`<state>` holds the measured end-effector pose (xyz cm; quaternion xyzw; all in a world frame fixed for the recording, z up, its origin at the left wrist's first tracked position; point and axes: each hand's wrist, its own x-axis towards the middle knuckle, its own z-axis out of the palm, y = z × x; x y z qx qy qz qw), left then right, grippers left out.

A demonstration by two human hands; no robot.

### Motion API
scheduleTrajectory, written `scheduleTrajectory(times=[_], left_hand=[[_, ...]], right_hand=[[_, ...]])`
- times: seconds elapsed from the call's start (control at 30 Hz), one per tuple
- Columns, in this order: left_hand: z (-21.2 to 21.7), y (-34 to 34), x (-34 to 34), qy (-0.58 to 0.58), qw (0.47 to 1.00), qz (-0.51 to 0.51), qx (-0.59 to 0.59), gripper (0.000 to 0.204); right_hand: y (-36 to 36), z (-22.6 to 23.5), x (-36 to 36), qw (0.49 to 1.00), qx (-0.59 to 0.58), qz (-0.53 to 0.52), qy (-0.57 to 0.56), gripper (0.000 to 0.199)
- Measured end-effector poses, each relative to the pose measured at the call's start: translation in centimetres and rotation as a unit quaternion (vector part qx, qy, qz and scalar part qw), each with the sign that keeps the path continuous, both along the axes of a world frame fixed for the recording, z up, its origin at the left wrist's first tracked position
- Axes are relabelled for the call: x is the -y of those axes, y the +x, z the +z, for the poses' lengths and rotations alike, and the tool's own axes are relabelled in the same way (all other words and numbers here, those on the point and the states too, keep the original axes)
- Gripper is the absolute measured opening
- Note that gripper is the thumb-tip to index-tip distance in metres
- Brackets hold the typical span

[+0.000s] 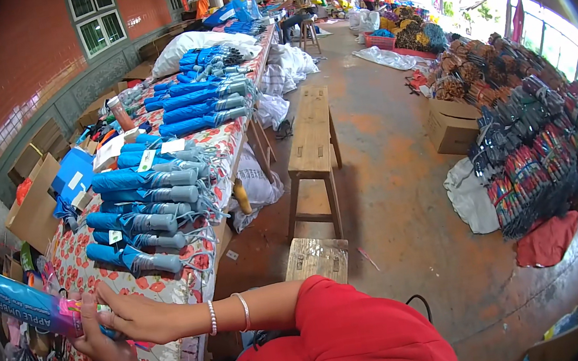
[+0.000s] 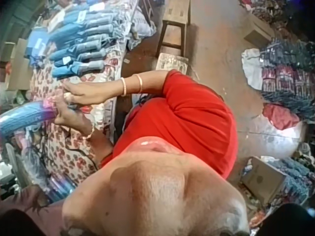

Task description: Individual umbrellas are being inserted into protective plastic sleeves and organized.

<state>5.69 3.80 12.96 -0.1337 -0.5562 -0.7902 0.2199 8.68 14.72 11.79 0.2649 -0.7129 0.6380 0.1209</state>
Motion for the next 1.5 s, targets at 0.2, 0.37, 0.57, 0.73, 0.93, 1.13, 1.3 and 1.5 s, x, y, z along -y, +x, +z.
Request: scheduleTrajectory(times=[0.2,0.37,0.57,0.73,0.93,1.13,1.3,1.5], left_hand=[[-0.9,0.5,0.8,0.065,0.992,-0.101,0.042,0.057],[3.7,-0.2,4.5,0.063,0.994,-0.077,-0.040,0.051],[5.2,-0.4,4.2,0.023,0.991,-0.066,-0.117,0.052],[5.0,-1.5,8.1,0.017,0.981,-0.159,-0.106,0.054],[5.5,0.1,5.2,-0.026,0.993,-0.097,-0.066,0.057],[1.9,0.7,4.4,-0.090,0.961,-0.254,-0.067,0.063],[2.7,0.1,4.6,-0.017,0.929,-0.328,-0.173,0.067],[3.0,-5.3,13.2,0.159,0.975,-0.101,-0.118,0.063]], right_hand=[[-0.1,-1.3,0.2,0.993,-0.013,0.065,-0.101,0.052],[1.1,-1.8,-0.6,0.986,-0.027,0.163,-0.009,0.056],[-0.4,-2.2,-1.9,0.896,0.283,0.343,-0.022,0.054],[0.7,-0.7,-1.6,0.944,0.129,0.287,-0.099,0.047],[0.6,0.3,0.4,0.945,0.104,0.290,-0.107,0.040],[1.2,-0.5,1.4,0.908,0.194,0.309,-0.207,0.029],[1.0,-0.1,-0.2,0.910,0.202,0.316,-0.175,0.030],[2.2,0.1,-2.0,0.981,0.094,0.163,-0.056,0.043]])
